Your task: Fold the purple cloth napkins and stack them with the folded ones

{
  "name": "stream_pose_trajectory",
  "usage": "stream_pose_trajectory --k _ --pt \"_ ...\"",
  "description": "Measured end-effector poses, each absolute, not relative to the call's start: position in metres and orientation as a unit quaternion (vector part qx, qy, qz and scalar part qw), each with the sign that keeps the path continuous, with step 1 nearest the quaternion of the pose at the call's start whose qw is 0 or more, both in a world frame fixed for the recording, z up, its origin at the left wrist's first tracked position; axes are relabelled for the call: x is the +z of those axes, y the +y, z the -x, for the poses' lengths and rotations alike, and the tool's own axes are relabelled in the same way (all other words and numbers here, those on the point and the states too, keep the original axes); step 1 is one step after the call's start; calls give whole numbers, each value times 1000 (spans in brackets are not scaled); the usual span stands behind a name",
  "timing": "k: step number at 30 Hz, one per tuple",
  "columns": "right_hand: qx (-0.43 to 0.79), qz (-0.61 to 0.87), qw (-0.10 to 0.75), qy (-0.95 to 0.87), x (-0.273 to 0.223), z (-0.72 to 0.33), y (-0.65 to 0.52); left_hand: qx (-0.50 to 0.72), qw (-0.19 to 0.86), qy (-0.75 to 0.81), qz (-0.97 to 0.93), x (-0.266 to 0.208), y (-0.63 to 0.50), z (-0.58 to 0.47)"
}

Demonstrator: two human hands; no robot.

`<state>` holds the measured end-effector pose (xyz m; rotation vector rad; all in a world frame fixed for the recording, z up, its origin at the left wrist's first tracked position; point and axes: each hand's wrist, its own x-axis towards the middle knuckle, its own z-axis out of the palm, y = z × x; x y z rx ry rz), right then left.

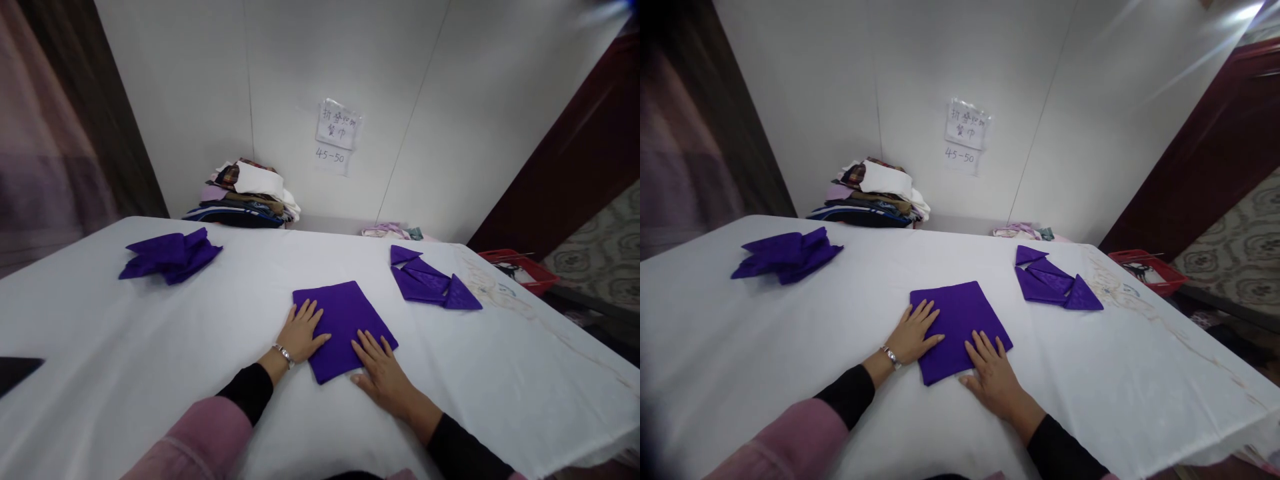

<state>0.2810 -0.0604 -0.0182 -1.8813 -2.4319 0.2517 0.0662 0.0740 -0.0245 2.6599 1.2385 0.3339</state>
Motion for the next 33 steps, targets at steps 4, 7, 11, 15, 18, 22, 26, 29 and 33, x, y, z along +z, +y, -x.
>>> stream_pose_trajectory --k 4,7,11,15,18,22,26,29,33 --pt "80 606 27 -791 -18 -281 -60 105 97 416 -898 -25 74 -67" --pt "84 607 26 -790 -18 -281 -59 102 98 416 -898 -26 75 -67" --pt "101 609 21 -786 -15 -283 -60 104 100 417 -898 -26 75 -67" --pt "124 620 29 -774 0 -280 -49 107 101 418 -897 -27 75 -68" --pt "104 616 61 -778 12 -264 -21 110 93 417 -898 -29 74 -68" --pt "105 603 79 -787 13 -232 33 115 83 409 -901 -32 74 -66" --pt "104 615 60 -779 2 -229 80 116 81 409 -902 -33 74 -66" --pt "82 652 42 -752 -9 -249 98 116 86 412 -900 -32 74 -66" --pt "44 669 42 -741 -23 -268 105 120 89 413 -898 -33 73 -68"
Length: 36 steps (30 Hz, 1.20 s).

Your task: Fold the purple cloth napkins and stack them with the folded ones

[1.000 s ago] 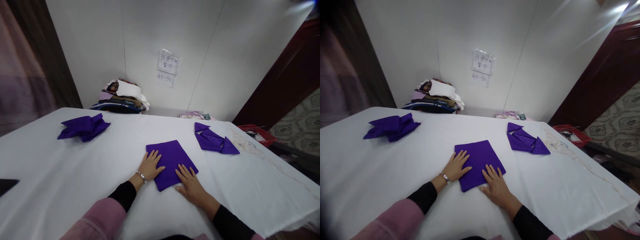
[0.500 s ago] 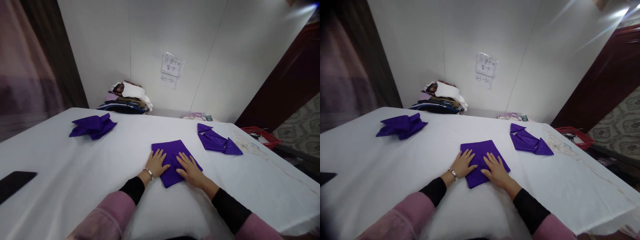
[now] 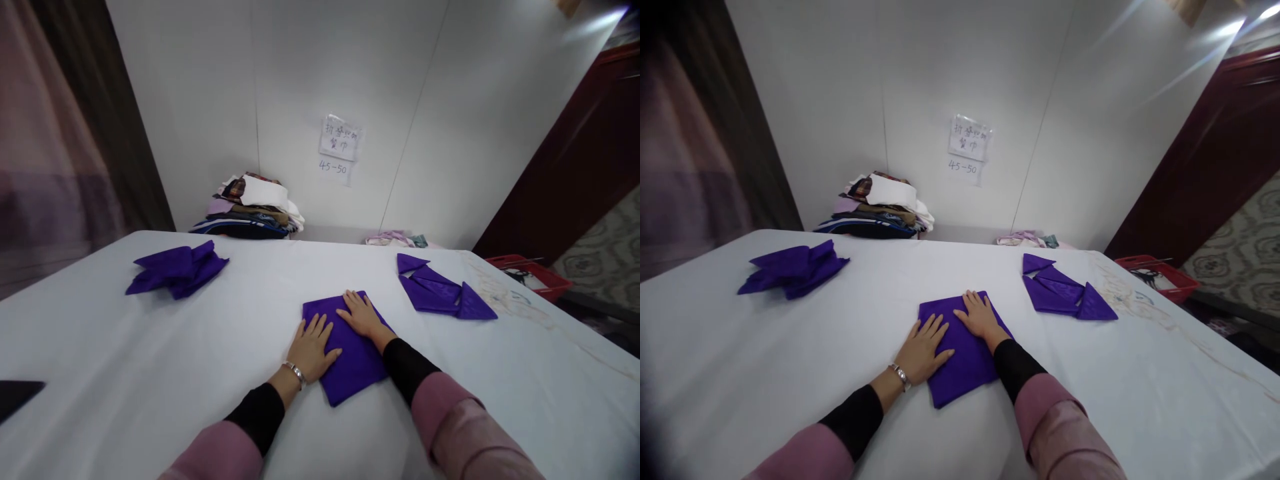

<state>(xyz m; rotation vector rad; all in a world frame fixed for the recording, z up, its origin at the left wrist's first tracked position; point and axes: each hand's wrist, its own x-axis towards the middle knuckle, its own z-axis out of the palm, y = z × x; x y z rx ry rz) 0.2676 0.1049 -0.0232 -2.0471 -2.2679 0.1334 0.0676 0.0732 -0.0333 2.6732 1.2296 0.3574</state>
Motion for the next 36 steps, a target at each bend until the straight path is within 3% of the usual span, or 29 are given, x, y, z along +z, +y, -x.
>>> stream_pose_trajectory --k 7,12,22,29,36 --pt "41 665 36 -745 -34 -270 108 120 118 418 -893 -26 74 -67" --pt "34 662 39 -748 -42 -273 110 173 74 443 -877 -15 90 -73" --pt "46 669 30 -741 -36 -270 107 96 108 497 -855 -30 111 -63" --pt "126 675 45 -726 -18 -276 114 74 95 503 -856 -24 111 -65" --pt "88 725 26 -682 -24 -296 116 65 86 508 -854 -28 114 -66"
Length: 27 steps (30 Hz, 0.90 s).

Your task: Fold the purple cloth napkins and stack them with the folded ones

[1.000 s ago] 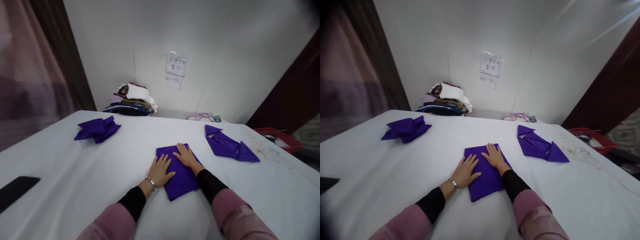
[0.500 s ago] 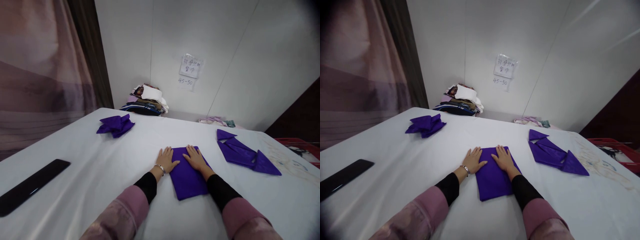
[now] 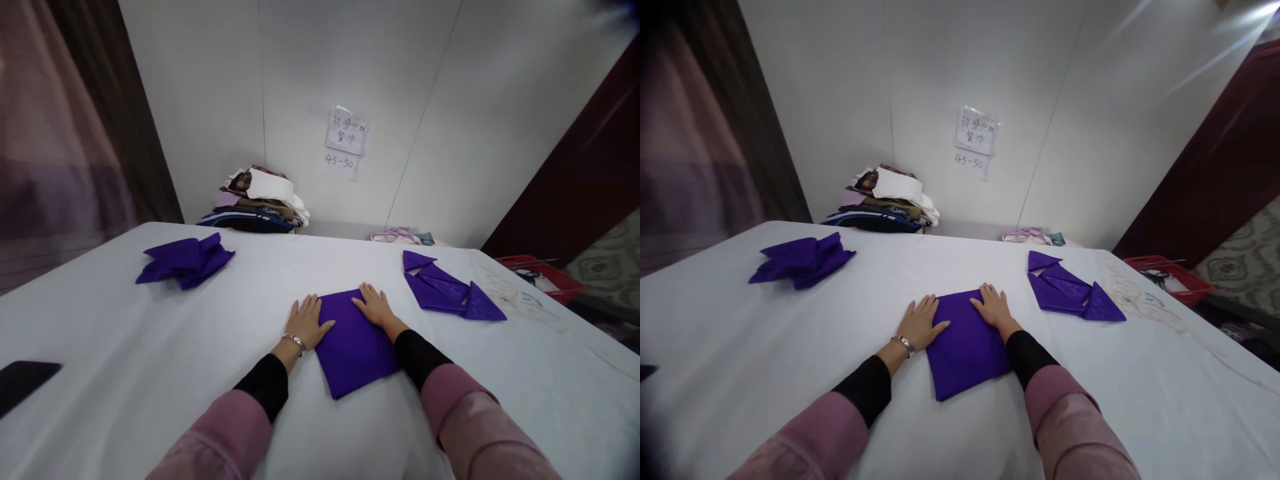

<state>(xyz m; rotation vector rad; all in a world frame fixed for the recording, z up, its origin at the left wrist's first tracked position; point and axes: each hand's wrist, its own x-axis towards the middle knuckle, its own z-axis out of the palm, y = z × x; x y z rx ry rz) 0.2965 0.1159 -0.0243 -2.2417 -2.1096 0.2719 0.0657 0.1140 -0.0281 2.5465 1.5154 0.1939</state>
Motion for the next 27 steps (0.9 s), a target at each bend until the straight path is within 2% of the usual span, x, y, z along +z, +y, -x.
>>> stream_pose_trajectory --k 9,12,17,24,27 --pt "105 733 44 -670 -13 -288 120 59 80 510 -854 -25 112 -65" --pt "67 683 78 -723 -9 -263 115 59 72 510 -855 -26 112 -65" --pt "98 605 81 -786 -19 -230 105 53 60 511 -856 -28 113 -65" --pt "166 625 78 -758 -14 -244 114 54 65 510 -856 -26 113 -66" --pt "126 684 84 -714 -17 -261 118 58 68 509 -856 -26 113 -66"
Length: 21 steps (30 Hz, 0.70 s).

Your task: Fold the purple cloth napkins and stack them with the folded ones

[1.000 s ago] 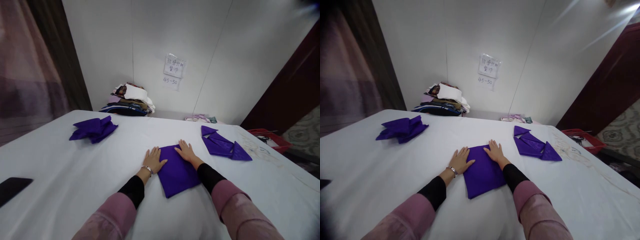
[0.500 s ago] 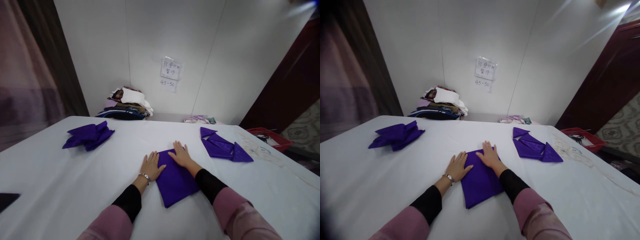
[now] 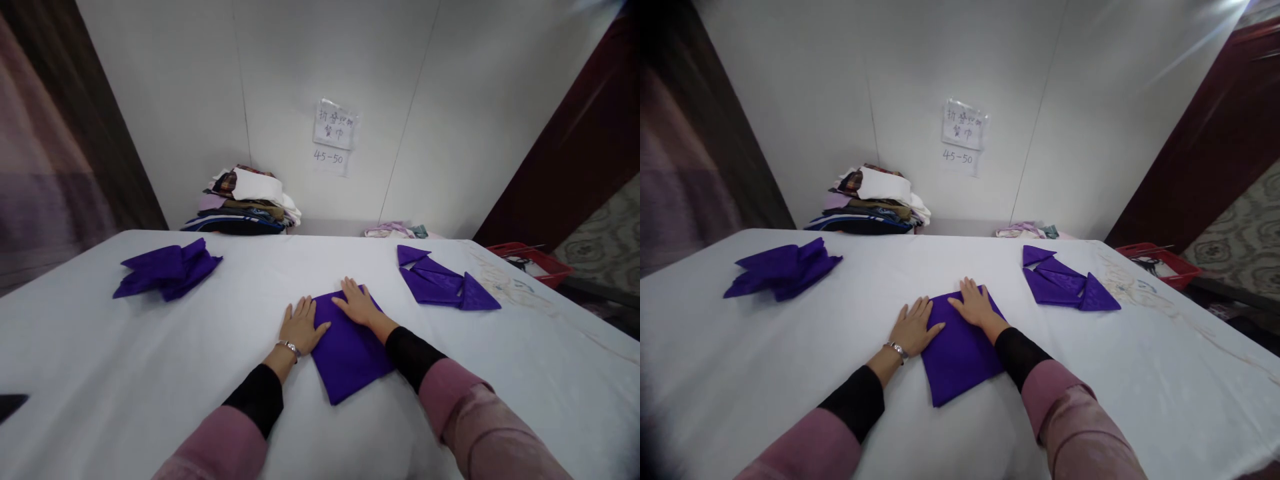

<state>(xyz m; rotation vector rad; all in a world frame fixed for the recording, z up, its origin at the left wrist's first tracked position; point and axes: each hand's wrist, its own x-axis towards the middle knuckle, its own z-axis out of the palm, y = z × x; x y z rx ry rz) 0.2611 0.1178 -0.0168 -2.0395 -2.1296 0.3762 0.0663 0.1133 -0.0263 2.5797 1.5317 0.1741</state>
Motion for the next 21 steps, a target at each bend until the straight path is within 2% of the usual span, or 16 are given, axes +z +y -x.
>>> stream_pose_trajectory --k 3,9,12,16,21 --pt "129 713 84 -684 -22 -275 122 56 70 510 -856 -27 114 -67" --pt "222 726 175 -627 0 -303 127 58 64 508 -857 -30 115 -66" --pt "208 738 205 -608 9 -323 104 61 65 506 -858 -31 116 -66" --pt "149 739 242 -611 -2 -342 43 76 90 512 -851 -27 116 -67" --pt "61 787 188 -585 -17 -346 -28 154 86 537 -825 -11 122 -69"
